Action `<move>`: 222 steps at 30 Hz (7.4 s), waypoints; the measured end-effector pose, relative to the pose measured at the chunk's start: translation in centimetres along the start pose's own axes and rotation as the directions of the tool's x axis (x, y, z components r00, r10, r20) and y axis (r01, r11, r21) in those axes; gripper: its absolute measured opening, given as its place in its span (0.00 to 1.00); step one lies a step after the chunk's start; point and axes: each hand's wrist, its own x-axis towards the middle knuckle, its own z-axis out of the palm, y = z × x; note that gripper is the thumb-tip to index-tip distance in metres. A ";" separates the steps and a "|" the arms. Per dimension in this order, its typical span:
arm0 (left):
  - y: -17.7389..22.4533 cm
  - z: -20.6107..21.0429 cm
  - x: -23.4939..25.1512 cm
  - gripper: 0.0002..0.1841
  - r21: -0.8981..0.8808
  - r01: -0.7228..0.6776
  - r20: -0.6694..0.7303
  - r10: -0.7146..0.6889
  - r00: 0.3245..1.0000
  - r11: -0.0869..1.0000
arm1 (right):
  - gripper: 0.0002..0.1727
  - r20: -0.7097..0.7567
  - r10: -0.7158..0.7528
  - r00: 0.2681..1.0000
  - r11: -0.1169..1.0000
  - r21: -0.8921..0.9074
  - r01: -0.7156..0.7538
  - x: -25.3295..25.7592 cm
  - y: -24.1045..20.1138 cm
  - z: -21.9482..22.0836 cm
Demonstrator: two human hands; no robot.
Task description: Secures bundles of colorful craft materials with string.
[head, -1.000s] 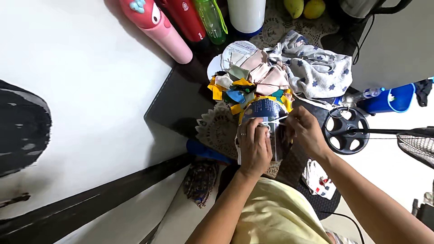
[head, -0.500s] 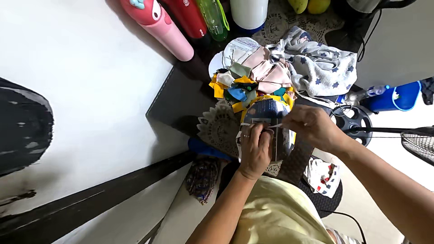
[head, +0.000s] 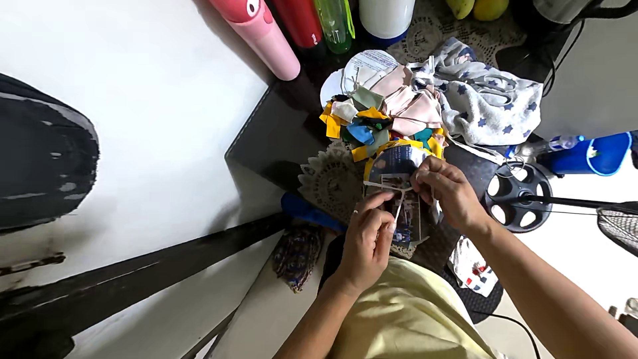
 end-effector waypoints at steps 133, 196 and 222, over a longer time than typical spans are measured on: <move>-1.4 5.5 -4.1 0.08 -0.404 0.791 0.382 -0.701 0.602 0.460 | 0.08 0.678 0.586 0.443 -0.014 -0.539 0.842 20.1 -12.6 0.9; -0.5 2.0 -1.4 0.05 -0.747 0.654 0.118 -0.944 0.308 0.120 | 0.12 0.220 0.601 0.769 0.238 -0.967 0.091 15.6 0.4 -2.1; -4.7 -0.7 -11.4 0.19 -0.899 0.433 0.191 -0.828 0.528 0.069 | 0.15 0.104 0.721 0.685 0.222 -0.971 -0.087 10.6 1.5 2.6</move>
